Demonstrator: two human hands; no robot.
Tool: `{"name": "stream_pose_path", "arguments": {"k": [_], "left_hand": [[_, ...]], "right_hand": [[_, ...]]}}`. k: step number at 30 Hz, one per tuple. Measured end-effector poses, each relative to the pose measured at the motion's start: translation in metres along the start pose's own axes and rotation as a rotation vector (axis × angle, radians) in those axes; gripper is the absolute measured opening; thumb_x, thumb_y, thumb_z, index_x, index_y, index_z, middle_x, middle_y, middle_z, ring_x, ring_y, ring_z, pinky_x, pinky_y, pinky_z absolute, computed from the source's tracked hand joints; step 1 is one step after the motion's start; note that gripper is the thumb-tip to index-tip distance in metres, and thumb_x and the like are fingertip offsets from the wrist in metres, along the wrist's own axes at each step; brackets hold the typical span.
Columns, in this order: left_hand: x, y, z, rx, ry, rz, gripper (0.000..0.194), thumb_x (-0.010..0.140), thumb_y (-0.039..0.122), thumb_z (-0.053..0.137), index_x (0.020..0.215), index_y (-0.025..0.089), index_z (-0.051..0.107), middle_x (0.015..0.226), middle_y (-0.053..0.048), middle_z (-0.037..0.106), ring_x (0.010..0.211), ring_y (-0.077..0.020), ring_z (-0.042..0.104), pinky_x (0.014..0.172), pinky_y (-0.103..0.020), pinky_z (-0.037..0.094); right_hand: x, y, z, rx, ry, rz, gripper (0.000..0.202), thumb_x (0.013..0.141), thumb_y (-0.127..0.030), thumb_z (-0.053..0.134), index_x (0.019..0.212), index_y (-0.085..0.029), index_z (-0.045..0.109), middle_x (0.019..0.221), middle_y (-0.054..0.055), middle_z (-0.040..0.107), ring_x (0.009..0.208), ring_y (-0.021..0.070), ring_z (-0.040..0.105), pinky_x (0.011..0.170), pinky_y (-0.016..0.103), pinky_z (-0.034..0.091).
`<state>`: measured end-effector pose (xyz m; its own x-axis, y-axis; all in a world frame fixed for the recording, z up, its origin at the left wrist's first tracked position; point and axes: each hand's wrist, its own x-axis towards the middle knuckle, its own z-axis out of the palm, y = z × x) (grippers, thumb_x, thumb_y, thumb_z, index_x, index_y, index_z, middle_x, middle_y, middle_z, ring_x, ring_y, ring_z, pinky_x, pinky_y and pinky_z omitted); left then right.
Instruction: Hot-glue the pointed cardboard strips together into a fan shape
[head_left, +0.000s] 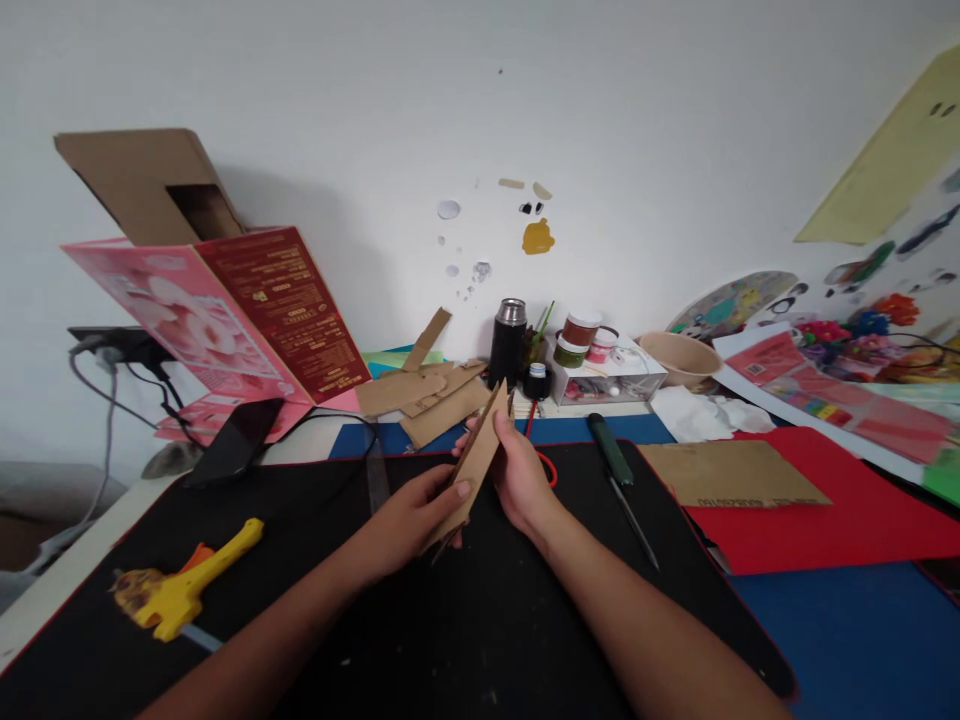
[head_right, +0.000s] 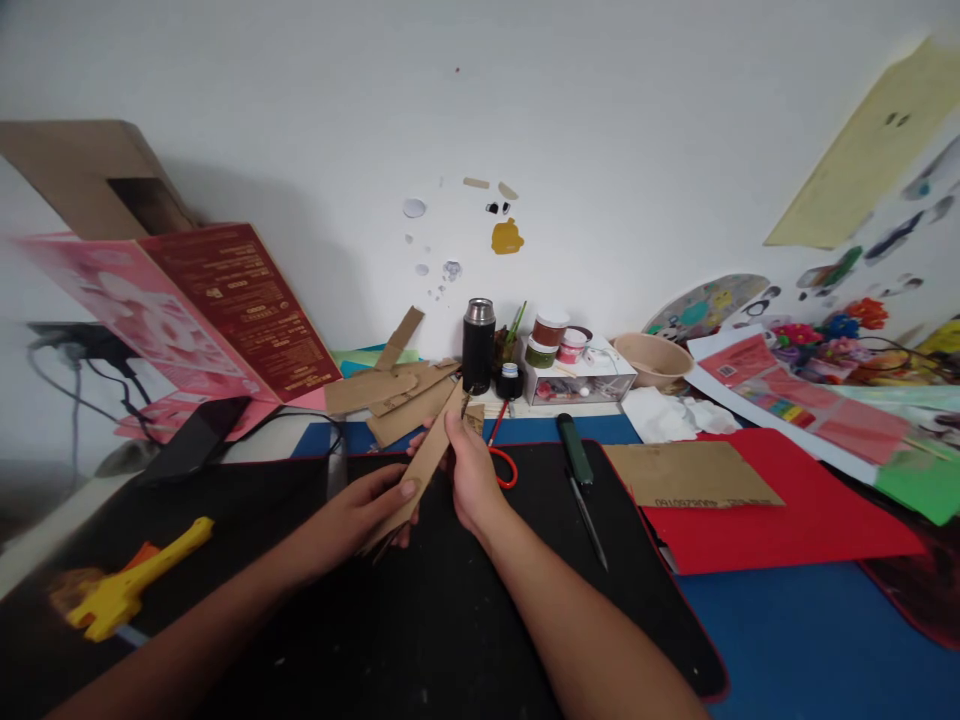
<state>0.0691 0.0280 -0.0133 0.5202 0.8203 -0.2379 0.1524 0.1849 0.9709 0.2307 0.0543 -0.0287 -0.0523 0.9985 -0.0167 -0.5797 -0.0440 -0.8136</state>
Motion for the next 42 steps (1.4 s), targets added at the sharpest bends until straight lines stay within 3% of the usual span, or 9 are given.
{"name": "stream_pose_path", "arguments": {"k": [7,14,21,29,33,38,42], "left_hand": [[-0.002,-0.003,0.002,-0.03,-0.035,-0.018,0.059,0.083,0.069,0.068,0.106,0.016,0.06,0.087,-0.003,0.067,0.069,-0.0161,0.067,0.062,-0.027,0.05],[-0.003,-0.004,0.007,0.055,-0.023,0.038,0.056,0.082,0.065,0.069,0.105,0.014,0.063,0.083,-0.003,0.066,0.07,-0.0177,0.063,0.063,-0.028,0.052],[-0.004,-0.01,0.012,0.186,0.041,0.086,0.041,0.09,0.052,0.063,0.11,0.016,0.065,0.092,-0.006,0.07,0.074,-0.0204,0.066,0.066,-0.031,0.054],[-0.003,0.002,0.008,0.05,0.073,-0.004,0.051,0.08,0.06,0.071,0.099,0.015,0.061,0.075,-0.001,0.066,0.062,-0.0178,0.066,0.058,-0.029,0.052],[-0.001,-0.001,0.007,-0.015,0.066,-0.022,0.053,0.079,0.065,0.071,0.093,0.015,0.062,0.078,-0.003,0.069,0.063,-0.0179,0.067,0.06,-0.029,0.052],[0.001,-0.007,0.01,-0.082,0.055,0.003,0.063,0.084,0.077,0.057,0.082,0.014,0.066,0.076,-0.006,0.07,0.065,-0.0183,0.067,0.064,-0.029,0.052],[0.005,-0.012,0.009,-0.072,0.057,0.02,0.065,0.079,0.079,0.062,0.08,0.014,0.066,0.073,-0.006,0.07,0.065,-0.0192,0.068,0.064,-0.029,0.053]], "right_hand": [[-0.004,-0.001,0.005,-0.032,0.015,0.048,0.051,0.082,-0.066,0.072,0.098,-0.018,0.07,0.081,0.007,0.074,0.071,0.0242,0.071,0.046,0.027,0.044],[-0.006,-0.002,0.009,-0.047,0.036,0.039,0.047,0.079,-0.061,0.076,0.088,-0.016,0.069,0.068,0.004,0.072,0.063,0.0203,0.069,0.052,0.027,0.049],[-0.006,0.001,0.01,-0.061,0.048,0.056,0.047,0.077,-0.061,0.077,0.088,-0.016,0.067,0.065,0.003,0.071,0.058,0.0192,0.067,0.048,0.025,0.045],[-0.01,-0.002,0.012,0.048,-0.088,0.073,0.052,0.08,-0.064,0.074,0.105,-0.019,0.07,0.082,0.006,0.076,0.075,0.0235,0.071,0.055,0.029,0.048],[-0.011,0.002,0.012,-0.074,-0.087,0.091,0.05,0.083,-0.065,0.072,0.102,-0.018,0.07,0.076,0.005,0.074,0.065,0.0203,0.068,0.051,0.026,0.045],[-0.011,0.006,0.011,-0.124,-0.081,0.075,0.048,0.083,-0.062,0.072,0.1,-0.017,0.069,0.076,0.005,0.074,0.06,0.0182,0.067,0.049,0.025,0.047],[-0.011,0.007,0.012,-0.109,-0.073,0.054,0.045,0.083,-0.059,0.075,0.099,-0.017,0.068,0.073,0.004,0.073,0.059,0.0184,0.068,0.046,0.024,0.049]]}}
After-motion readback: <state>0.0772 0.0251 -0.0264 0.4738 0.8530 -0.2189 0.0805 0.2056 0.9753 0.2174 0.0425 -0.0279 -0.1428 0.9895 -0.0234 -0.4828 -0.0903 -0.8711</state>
